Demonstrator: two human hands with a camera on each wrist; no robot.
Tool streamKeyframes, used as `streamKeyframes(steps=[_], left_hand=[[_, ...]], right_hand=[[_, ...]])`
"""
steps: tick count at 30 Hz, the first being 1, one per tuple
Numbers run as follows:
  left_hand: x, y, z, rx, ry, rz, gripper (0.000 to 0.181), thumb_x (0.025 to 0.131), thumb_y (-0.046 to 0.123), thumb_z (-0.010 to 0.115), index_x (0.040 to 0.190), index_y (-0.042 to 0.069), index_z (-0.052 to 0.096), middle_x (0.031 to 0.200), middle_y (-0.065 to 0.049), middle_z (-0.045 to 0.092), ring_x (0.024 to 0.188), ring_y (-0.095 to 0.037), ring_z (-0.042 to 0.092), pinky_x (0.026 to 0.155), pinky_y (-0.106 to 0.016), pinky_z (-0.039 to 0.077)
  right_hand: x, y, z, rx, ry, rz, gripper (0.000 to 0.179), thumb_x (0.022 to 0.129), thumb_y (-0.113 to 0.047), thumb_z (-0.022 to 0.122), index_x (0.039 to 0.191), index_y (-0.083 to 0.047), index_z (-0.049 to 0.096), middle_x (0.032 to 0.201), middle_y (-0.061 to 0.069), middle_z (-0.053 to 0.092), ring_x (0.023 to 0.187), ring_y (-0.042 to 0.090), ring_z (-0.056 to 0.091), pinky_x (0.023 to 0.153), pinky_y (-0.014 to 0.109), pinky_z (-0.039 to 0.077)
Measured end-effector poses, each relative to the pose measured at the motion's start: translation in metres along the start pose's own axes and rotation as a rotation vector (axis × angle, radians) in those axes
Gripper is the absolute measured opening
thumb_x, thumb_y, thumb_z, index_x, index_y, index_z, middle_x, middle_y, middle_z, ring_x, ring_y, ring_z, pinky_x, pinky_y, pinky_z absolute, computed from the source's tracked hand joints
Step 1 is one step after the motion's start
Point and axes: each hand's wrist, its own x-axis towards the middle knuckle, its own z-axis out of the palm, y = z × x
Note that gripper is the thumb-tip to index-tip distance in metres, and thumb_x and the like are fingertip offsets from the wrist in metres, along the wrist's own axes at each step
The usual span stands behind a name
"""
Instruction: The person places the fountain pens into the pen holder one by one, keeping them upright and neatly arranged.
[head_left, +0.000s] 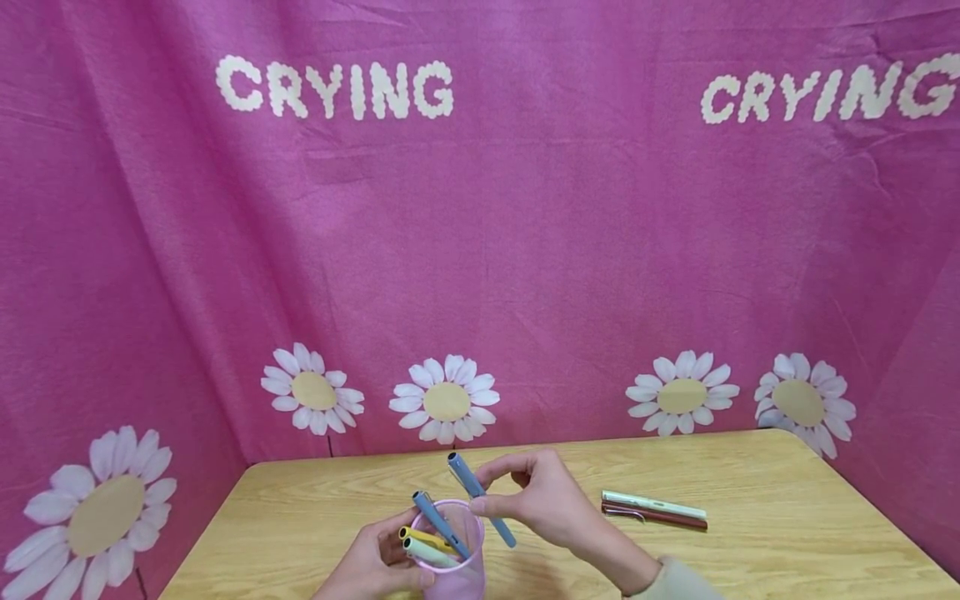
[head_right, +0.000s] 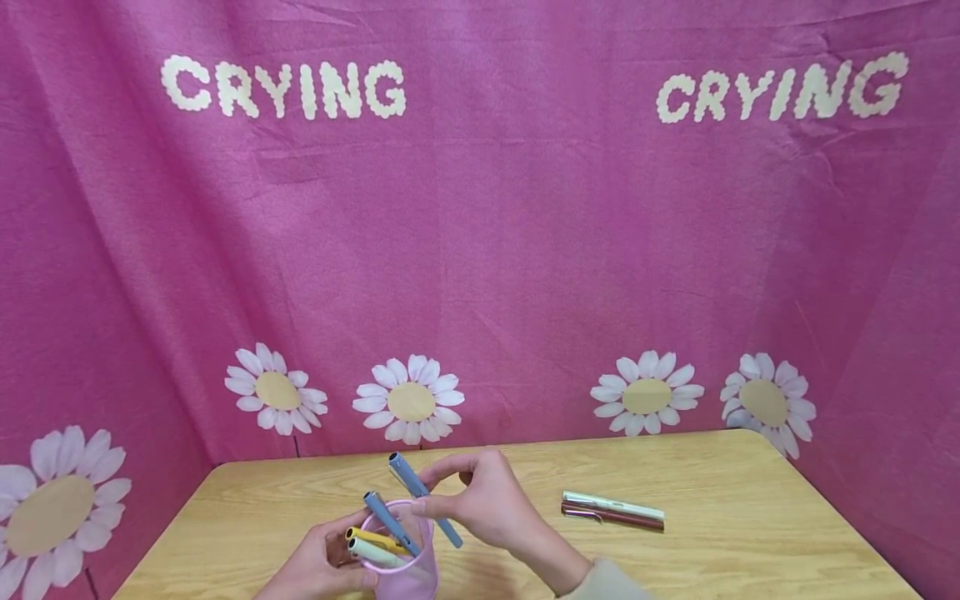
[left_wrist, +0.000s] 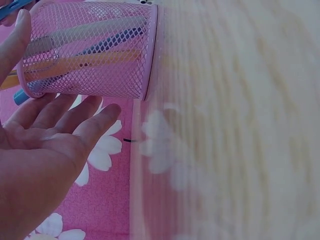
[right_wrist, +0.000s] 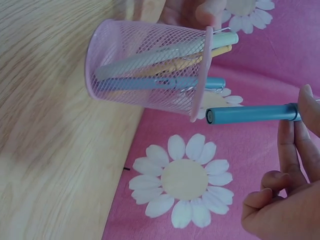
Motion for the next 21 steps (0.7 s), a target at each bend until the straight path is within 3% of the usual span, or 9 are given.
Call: streamKeyframes(steps=[7,14,21], left_hand=[[0.001,0.003,0.000,0.016,0.011,-0.016,0.081,0.094,0.008,0.081,0.158,-0.011,0.035,0.135,-0.023,0.066,0.112,-0.029,0.068,0.095,-0.030,0.057],[0.000,0.006,-0.001,0.010,0.005,-0.037,0.080,0.096,0.010,0.079,0.159,-0.009,0.034,0.135,-0.021,0.067,0.113,-0.028,0.068,0.097,-0.032,0.056],[-0.001,0.009,-0.002,-0.007,-0.034,0.003,0.082,0.096,0.010,0.079,0.160,-0.008,0.031,0.147,-0.026,0.057,0.116,-0.029,0.068,0.097,-0.034,0.057]], right_hand=[[0.008,-0.007,0.006,0.026,0.007,-0.024,0.019,0.079,-0.017,0.093,0.096,-0.013,0.085,0.086,-0.001,0.077,0.061,0.006,0.034,0.056,0.022,0.030],[0.013,-0.012,0.015,0.097,0.011,-0.004,0.020,0.079,-0.016,0.093,0.097,-0.011,0.086,0.091,0.001,0.079,0.075,0.009,0.053,0.065,0.022,0.040],[0.017,-0.008,0.023,0.118,0.010,-0.021,0.019,0.079,-0.014,0.093,0.096,-0.010,0.085,0.089,0.003,0.079,0.064,0.005,0.043,0.059,0.022,0.036]])
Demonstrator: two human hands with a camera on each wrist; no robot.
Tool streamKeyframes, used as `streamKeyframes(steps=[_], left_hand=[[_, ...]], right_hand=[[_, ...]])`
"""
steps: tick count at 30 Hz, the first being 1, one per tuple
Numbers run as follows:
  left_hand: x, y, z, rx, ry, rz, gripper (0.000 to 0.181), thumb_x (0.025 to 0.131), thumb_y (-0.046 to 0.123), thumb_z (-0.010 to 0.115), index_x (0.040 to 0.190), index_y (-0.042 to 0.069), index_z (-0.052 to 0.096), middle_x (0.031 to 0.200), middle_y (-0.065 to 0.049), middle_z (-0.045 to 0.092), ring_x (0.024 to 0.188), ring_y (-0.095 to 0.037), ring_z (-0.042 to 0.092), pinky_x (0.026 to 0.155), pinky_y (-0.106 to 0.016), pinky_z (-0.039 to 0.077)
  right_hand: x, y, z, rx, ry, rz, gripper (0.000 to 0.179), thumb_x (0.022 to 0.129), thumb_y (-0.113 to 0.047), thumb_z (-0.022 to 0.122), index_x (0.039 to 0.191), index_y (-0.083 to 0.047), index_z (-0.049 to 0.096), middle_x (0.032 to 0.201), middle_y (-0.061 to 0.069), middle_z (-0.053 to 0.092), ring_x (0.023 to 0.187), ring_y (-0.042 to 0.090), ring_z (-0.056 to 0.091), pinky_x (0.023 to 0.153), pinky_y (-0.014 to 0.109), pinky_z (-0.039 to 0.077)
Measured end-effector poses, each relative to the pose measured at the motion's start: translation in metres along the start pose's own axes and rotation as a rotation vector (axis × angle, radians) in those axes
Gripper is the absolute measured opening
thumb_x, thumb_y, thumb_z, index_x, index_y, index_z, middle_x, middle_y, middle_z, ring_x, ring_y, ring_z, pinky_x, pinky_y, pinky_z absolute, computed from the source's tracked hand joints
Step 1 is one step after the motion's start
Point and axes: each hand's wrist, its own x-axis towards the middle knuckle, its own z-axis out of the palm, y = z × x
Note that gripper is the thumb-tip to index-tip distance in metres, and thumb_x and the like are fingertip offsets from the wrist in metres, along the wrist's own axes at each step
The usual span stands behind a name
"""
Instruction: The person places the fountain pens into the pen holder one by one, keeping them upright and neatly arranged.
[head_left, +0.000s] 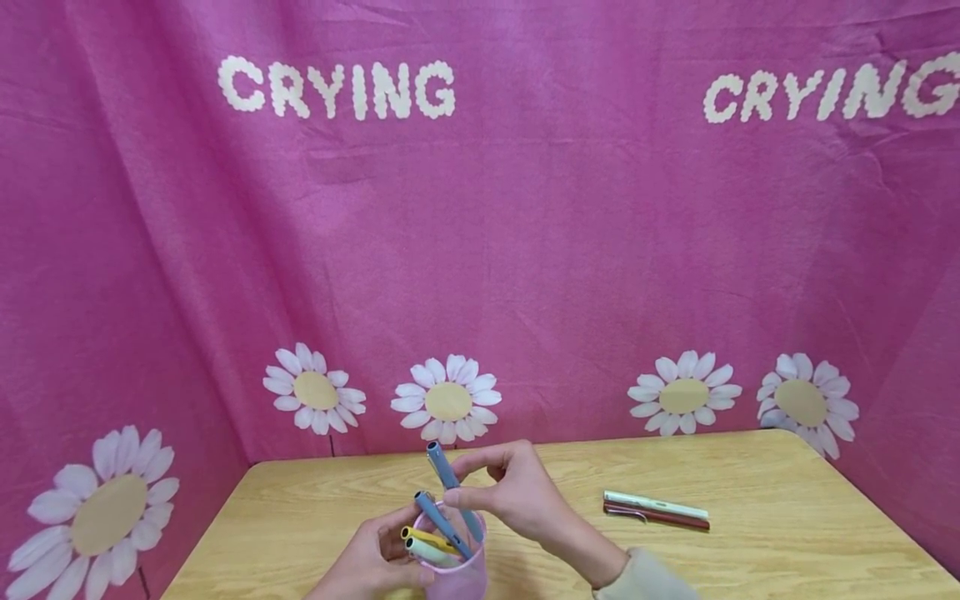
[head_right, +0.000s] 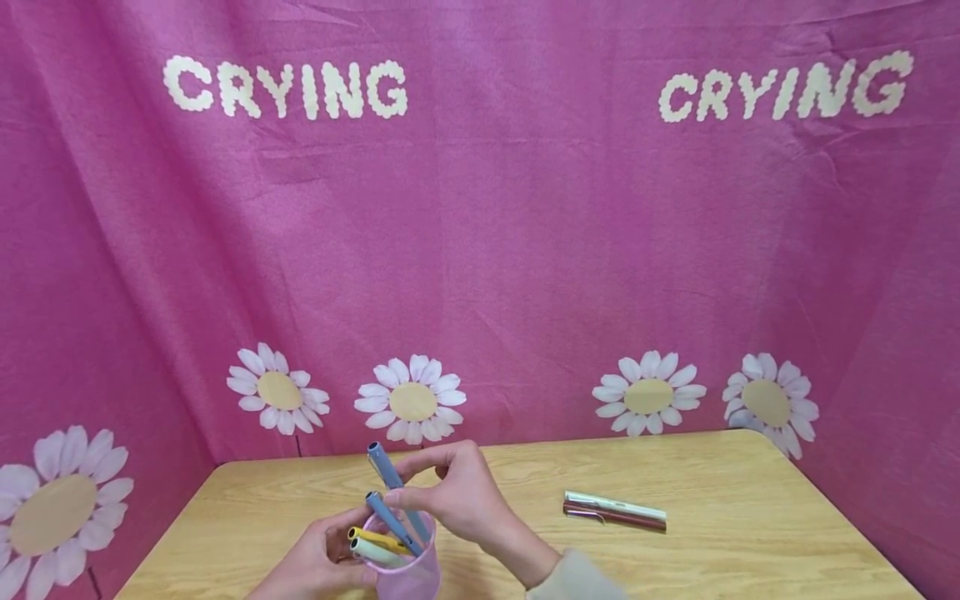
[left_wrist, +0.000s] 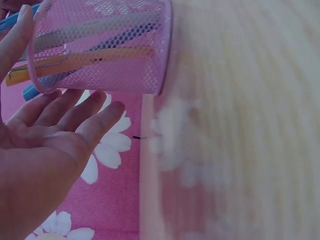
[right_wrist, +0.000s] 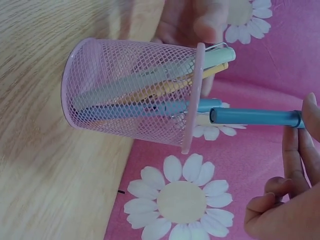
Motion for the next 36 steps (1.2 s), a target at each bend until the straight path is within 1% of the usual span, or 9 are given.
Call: streamKeyframes(steps=[3,5,8,10,15,21,26,31,36], left_hand=[[0.001,0.002,-0.001,0.017,-0.005,0.011,0.078,0.097,0.011,0.079,0.160,-0.006,0.037,0.152,-0.029,0.051,0.116,-0.029,0.068,0.097,-0.035,0.057],[0.002,0.003,-0.001,0.029,-0.005,0.020,0.076,0.097,0.012,0.079,0.159,-0.006,0.038,0.152,-0.029,0.050,0.115,-0.027,0.068,0.096,-0.034,0.057],[0.002,0.003,-0.001,0.023,-0.017,0.029,0.078,0.096,0.010,0.079,0.158,-0.009,0.036,0.150,-0.031,0.051,0.113,-0.027,0.069,0.096,-0.034,0.057],[0.002,0.004,-0.001,0.020,-0.015,0.029,0.079,0.096,0.009,0.079,0.158,-0.010,0.034,0.149,-0.031,0.052,0.112,-0.026,0.069,0.095,-0.034,0.058],[0.001,0.004,-0.001,0.025,-0.002,0.011,0.081,0.095,0.009,0.080,0.159,-0.010,0.033,0.148,-0.028,0.054,0.111,-0.026,0.069,0.094,-0.032,0.058],[0.003,0.005,0.000,0.047,0.011,-0.003,0.078,0.095,0.009,0.080,0.158,-0.008,0.038,0.148,-0.023,0.056,0.107,-0.026,0.069,0.091,-0.031,0.058],[0.004,0.007,0.000,0.049,0.025,-0.025,0.075,0.094,0.006,0.080,0.157,-0.008,0.041,0.143,-0.021,0.061,0.105,-0.026,0.070,0.090,-0.030,0.058],[0.004,0.008,0.000,0.056,0.025,-0.034,0.074,0.094,0.007,0.081,0.156,-0.007,0.043,0.144,-0.021,0.060,0.105,-0.026,0.069,0.090,-0.030,0.058],[0.003,0.008,-0.001,0.057,0.022,-0.030,0.075,0.094,0.008,0.081,0.156,-0.008,0.042,0.142,-0.021,0.062,0.107,-0.027,0.069,0.091,-0.031,0.058]], right_hand=[[0.001,0.002,0.003,0.009,0.004,0.001,0.019,0.079,-0.014,0.093,0.096,-0.010,0.085,0.090,0.003,0.079,0.066,0.005,0.046,0.061,0.022,0.038],[0.002,0.004,0.004,0.015,0.005,0.004,0.018,0.080,-0.014,0.093,0.096,-0.009,0.085,0.091,0.003,0.079,0.068,0.006,0.049,0.062,0.021,0.040],[0.002,0.007,0.006,0.026,0.005,0.009,0.018,0.080,-0.013,0.092,0.097,-0.009,0.085,0.091,0.003,0.079,0.070,0.007,0.051,0.064,0.021,0.041],[0.003,0.009,0.008,0.035,0.007,0.013,0.018,0.080,-0.013,0.092,0.097,-0.008,0.085,0.092,0.004,0.079,0.072,0.007,0.053,0.066,0.022,0.042],[0.003,0.014,0.011,0.050,0.019,0.027,0.019,0.080,-0.013,0.093,0.097,-0.008,0.085,0.094,0.003,0.079,0.075,0.008,0.054,0.067,0.022,0.042],[0.001,0.019,0.013,0.039,0.023,0.042,0.019,0.080,-0.012,0.092,0.097,-0.009,0.085,0.094,0.003,0.079,0.077,0.009,0.057,0.067,0.022,0.040],[-0.001,0.024,0.014,0.037,0.022,0.062,0.019,0.080,-0.012,0.092,0.097,-0.009,0.085,0.092,0.003,0.079,0.074,0.008,0.055,0.064,0.022,0.038],[-0.002,0.028,0.015,0.047,0.019,0.064,0.019,0.081,-0.012,0.091,0.098,-0.007,0.085,0.092,0.004,0.079,0.075,0.008,0.056,0.064,0.022,0.038],[-0.002,0.030,0.015,0.055,0.014,0.059,0.020,0.081,-0.011,0.091,0.099,-0.007,0.085,0.093,0.005,0.080,0.078,0.009,0.059,0.066,0.021,0.040]])
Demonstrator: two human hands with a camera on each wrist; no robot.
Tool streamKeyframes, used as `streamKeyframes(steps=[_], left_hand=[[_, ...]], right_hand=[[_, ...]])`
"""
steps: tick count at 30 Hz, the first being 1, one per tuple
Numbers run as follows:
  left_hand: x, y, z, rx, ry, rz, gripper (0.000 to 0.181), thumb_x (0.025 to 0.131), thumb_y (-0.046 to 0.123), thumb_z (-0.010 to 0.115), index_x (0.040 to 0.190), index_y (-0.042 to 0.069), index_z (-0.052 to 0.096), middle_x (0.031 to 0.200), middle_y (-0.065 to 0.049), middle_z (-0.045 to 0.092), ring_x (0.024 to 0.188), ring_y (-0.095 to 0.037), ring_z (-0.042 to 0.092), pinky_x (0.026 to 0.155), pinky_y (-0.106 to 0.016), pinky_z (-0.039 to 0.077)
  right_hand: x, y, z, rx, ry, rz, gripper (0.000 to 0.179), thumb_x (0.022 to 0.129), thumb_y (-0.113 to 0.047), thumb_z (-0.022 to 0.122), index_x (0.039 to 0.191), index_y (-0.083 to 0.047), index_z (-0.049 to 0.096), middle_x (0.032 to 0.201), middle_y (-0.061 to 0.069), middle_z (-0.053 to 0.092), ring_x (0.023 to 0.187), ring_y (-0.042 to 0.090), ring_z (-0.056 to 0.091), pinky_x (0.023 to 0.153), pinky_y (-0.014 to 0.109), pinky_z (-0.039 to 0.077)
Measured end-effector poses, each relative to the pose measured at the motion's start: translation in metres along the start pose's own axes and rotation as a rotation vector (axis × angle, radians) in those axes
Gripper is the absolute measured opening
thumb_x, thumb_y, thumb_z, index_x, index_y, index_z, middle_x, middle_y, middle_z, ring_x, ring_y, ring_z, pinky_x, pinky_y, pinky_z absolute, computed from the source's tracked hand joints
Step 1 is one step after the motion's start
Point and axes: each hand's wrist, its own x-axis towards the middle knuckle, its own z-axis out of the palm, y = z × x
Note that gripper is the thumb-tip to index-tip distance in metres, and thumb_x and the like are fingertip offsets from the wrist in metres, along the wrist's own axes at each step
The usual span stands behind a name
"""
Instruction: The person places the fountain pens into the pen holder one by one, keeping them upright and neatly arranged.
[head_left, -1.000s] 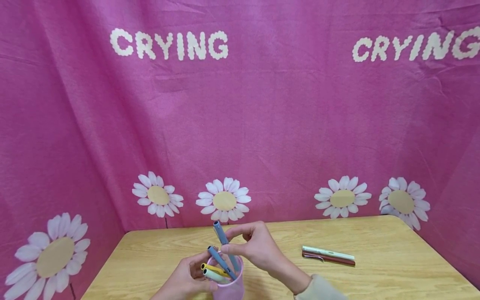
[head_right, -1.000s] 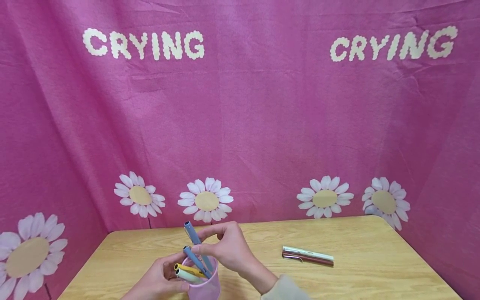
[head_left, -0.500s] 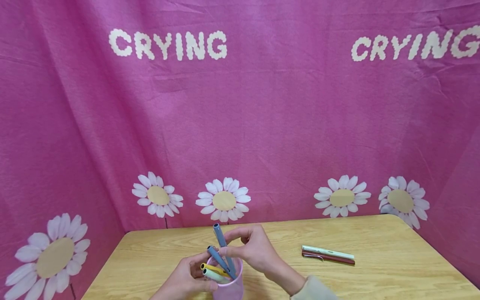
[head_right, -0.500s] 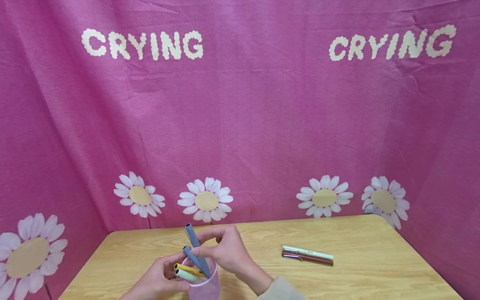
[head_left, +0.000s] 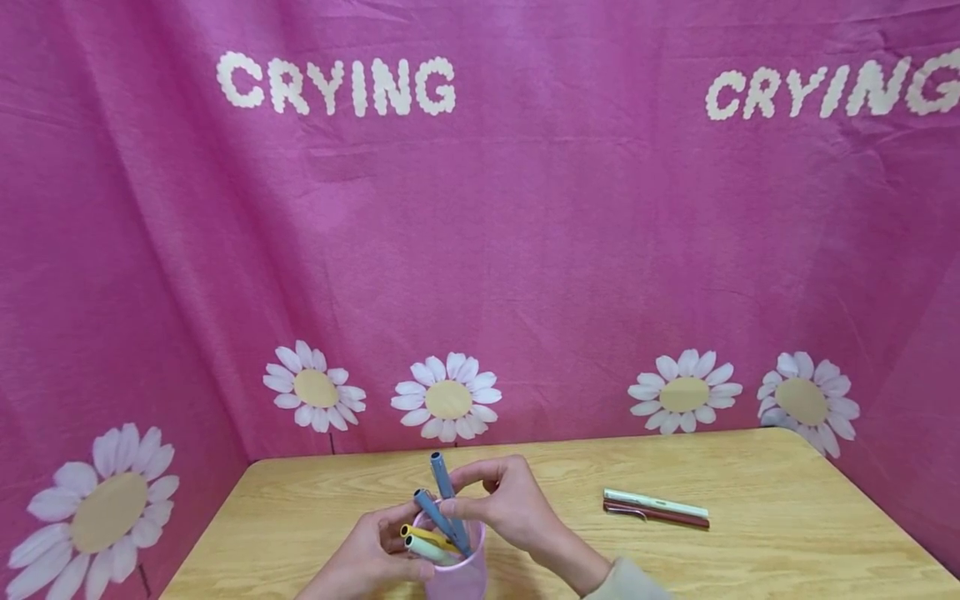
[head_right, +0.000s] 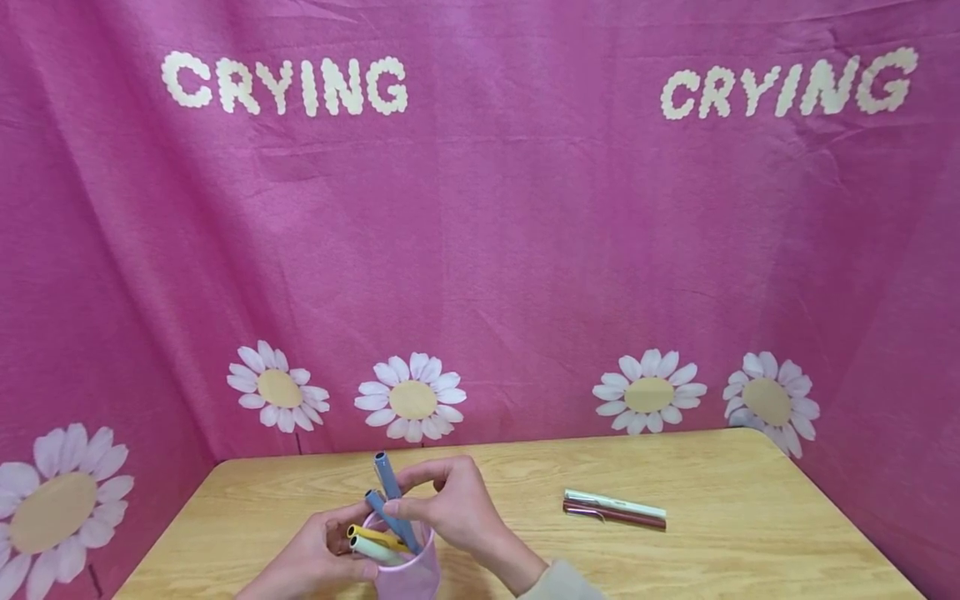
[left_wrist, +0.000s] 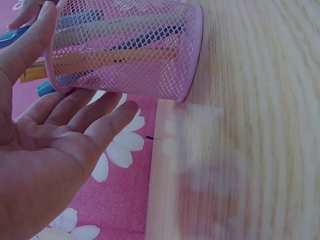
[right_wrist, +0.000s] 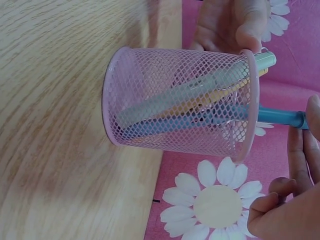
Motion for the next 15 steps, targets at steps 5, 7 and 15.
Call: streamKeyframes(steps=[5,7,15], left_hand=[[0.0000,0.0004,-0.0007,-0.013,-0.001,0.001,0.079,0.093,0.007,0.081,0.157,-0.010,0.037,0.143,-0.022,0.061,0.110,-0.027,0.069,0.092,-0.030,0.058],[-0.0001,-0.0003,-0.0008,-0.015,-0.011,0.011,0.080,0.094,0.006,0.081,0.157,-0.011,0.036,0.144,-0.023,0.060,0.111,-0.027,0.069,0.092,-0.030,0.058],[-0.0005,-0.0022,-0.0013,-0.025,-0.037,0.038,0.078,0.094,0.003,0.079,0.157,-0.011,0.036,0.141,-0.022,0.062,0.115,-0.027,0.067,0.094,-0.030,0.057]], right_hand=[[0.0000,0.0022,-0.0004,-0.008,0.000,-0.014,0.021,0.081,-0.010,0.091,0.100,-0.006,0.085,0.093,0.005,0.080,0.081,0.009,0.062,0.068,0.021,0.041],[-0.0008,0.0032,-0.0002,-0.009,-0.005,-0.019,0.021,0.081,-0.010,0.091,0.100,-0.006,0.085,0.093,0.004,0.080,0.080,0.009,0.061,0.067,0.021,0.040],[-0.0053,0.0089,0.0021,0.006,-0.034,-0.005,0.019,0.082,-0.009,0.090,0.100,-0.006,0.085,0.099,0.002,0.080,0.082,0.011,0.059,0.070,0.022,0.041]])
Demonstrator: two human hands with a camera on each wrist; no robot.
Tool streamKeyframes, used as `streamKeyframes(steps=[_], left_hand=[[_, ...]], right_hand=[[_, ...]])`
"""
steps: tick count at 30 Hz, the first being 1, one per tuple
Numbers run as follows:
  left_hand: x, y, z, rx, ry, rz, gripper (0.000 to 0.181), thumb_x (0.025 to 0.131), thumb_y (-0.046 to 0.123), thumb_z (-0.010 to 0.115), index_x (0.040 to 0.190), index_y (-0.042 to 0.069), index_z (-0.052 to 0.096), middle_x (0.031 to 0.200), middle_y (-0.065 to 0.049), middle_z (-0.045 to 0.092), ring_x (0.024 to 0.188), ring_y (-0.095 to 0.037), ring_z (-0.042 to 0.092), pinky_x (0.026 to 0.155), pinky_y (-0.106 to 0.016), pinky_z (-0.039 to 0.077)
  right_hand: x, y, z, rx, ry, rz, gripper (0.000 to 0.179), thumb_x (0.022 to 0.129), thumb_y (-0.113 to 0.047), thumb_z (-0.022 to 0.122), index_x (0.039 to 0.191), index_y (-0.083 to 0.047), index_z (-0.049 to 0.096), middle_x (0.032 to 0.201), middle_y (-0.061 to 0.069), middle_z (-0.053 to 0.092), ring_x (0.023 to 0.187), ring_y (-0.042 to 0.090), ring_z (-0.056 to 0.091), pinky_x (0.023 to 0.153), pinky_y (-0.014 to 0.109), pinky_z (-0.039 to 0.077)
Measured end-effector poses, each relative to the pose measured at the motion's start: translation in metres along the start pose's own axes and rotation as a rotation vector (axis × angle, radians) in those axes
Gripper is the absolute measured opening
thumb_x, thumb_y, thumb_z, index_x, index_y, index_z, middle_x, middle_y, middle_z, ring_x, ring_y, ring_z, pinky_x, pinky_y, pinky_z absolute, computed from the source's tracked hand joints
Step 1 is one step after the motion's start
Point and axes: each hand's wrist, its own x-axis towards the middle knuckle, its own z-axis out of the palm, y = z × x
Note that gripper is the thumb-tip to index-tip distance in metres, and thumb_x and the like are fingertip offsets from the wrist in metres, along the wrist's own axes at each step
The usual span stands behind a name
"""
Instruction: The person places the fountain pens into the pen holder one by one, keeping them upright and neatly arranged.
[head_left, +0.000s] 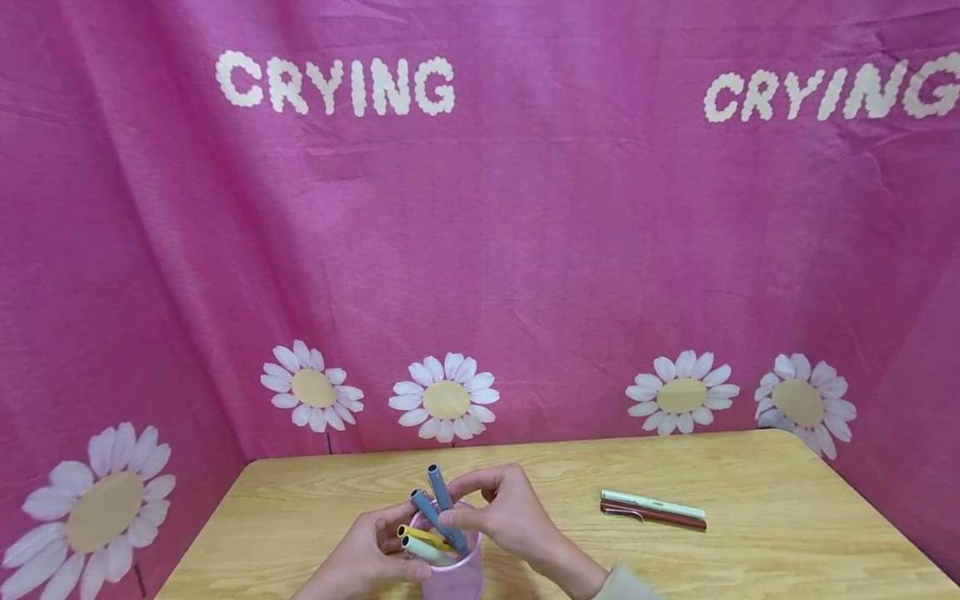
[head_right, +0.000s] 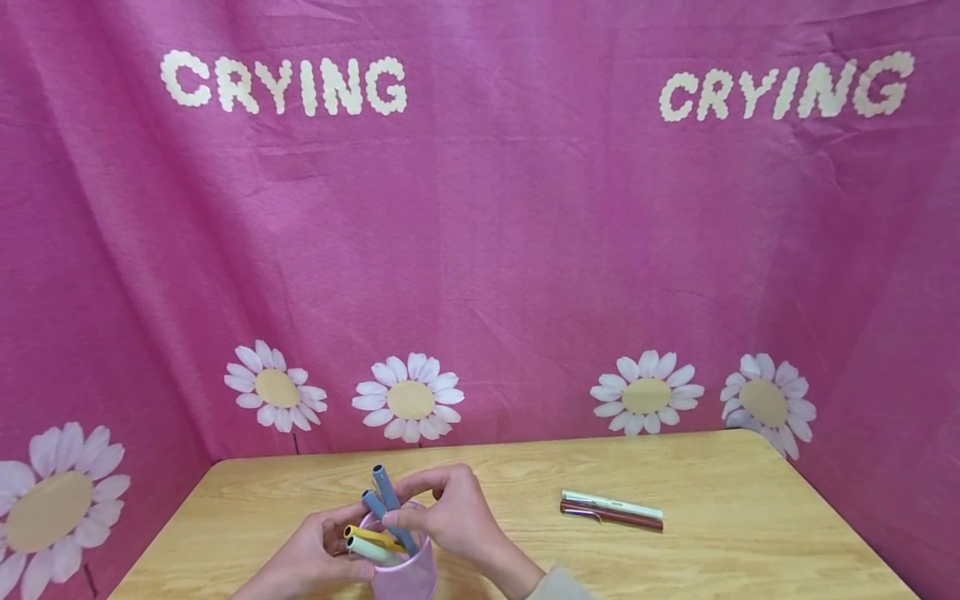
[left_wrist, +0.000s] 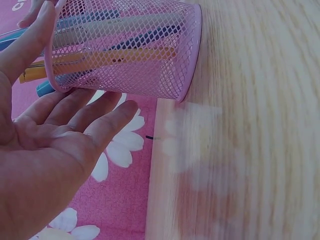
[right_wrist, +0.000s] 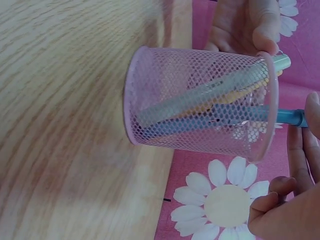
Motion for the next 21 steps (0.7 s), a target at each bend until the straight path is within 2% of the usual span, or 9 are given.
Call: streamKeyframes(steps=[5,9,14,18,21], left_hand=[[0.001,0.001,0.000,0.015,0.010,-0.028,0.076,0.095,0.004,0.079,0.158,-0.009,0.037,0.142,-0.021,0.062,0.117,-0.029,0.067,0.095,-0.029,0.056],[0.001,0.001,0.000,0.014,0.012,-0.035,0.077,0.095,0.005,0.078,0.158,-0.010,0.036,0.144,-0.022,0.060,0.118,-0.030,0.066,0.096,-0.030,0.056],[0.000,0.002,0.000,0.013,0.008,-0.023,0.078,0.095,0.004,0.079,0.158,-0.010,0.036,0.144,-0.023,0.060,0.115,-0.027,0.067,0.095,-0.029,0.056],[0.000,0.001,0.001,0.012,0.000,-0.006,0.079,0.093,0.003,0.080,0.156,-0.012,0.036,0.141,-0.024,0.061,0.113,-0.022,0.068,0.094,-0.028,0.056],[0.000,0.001,0.001,0.006,-0.003,-0.006,0.077,0.093,0.004,0.081,0.155,-0.013,0.038,0.139,-0.023,0.063,0.111,-0.021,0.068,0.093,-0.028,0.056]], right_hand=[[-0.002,0.006,0.001,-0.039,0.013,-0.009,0.017,0.079,-0.010,0.091,0.095,-0.010,0.085,0.096,-0.001,0.080,0.080,0.014,0.056,0.069,0.024,0.040],[-0.002,0.009,0.002,-0.039,0.007,-0.026,0.017,0.079,-0.008,0.092,0.094,-0.009,0.085,0.094,-0.002,0.080,0.085,0.016,0.060,0.072,0.024,0.042],[-0.003,0.013,0.002,-0.058,-0.003,-0.025,0.018,0.078,-0.007,0.093,0.093,-0.011,0.085,0.093,-0.003,0.079,0.078,0.014,0.056,0.070,0.023,0.041],[-0.005,0.017,0.003,-0.077,-0.009,-0.014,0.019,0.077,-0.009,0.093,0.094,-0.012,0.086,0.095,-0.004,0.080,0.084,0.012,0.058,0.075,0.025,0.042],[-0.005,0.018,0.003,-0.085,-0.018,-0.006,0.021,0.076,-0.009,0.094,0.096,-0.012,0.086,0.096,-0.003,0.080,0.081,0.010,0.055,0.069,0.023,0.040]])
